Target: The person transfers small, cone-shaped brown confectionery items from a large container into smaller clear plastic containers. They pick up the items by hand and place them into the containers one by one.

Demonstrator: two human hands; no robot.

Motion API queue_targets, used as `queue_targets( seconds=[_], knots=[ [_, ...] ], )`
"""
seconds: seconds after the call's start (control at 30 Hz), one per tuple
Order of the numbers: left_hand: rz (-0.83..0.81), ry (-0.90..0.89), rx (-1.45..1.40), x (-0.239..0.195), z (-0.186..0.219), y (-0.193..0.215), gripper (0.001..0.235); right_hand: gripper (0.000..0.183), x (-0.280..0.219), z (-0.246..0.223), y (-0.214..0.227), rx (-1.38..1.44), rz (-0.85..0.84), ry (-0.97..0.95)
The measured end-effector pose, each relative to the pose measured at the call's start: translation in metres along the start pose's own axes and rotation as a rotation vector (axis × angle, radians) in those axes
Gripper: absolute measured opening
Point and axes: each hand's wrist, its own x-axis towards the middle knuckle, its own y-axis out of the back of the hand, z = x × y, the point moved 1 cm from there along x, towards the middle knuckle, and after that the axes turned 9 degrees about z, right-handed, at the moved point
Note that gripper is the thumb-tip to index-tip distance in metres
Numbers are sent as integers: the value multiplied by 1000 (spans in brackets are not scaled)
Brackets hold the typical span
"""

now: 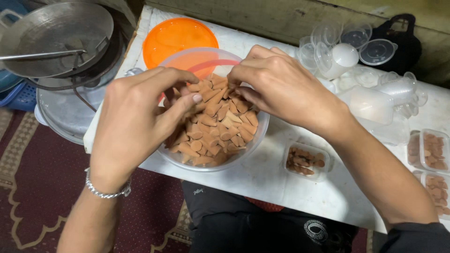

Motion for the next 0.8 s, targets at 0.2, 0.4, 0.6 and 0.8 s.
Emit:
queue_targets(
  seconds=[0.2,0.4,0.6,0.8],
  knots=[
    [-149,59,154,11,-20,-19,23,4,22,4,-37,-186,-160,-51],
    [-149,128,128,8,-31,-20,22,5,20,5,-46,-392,-196,58],
    [-118,109,82,8,-35,-23,20,14,26,4,-47,-463,-207,117],
    [-141,127,10,8,-33,-21,16,24,23,-2,-47,-499,-209,157]
  ],
)
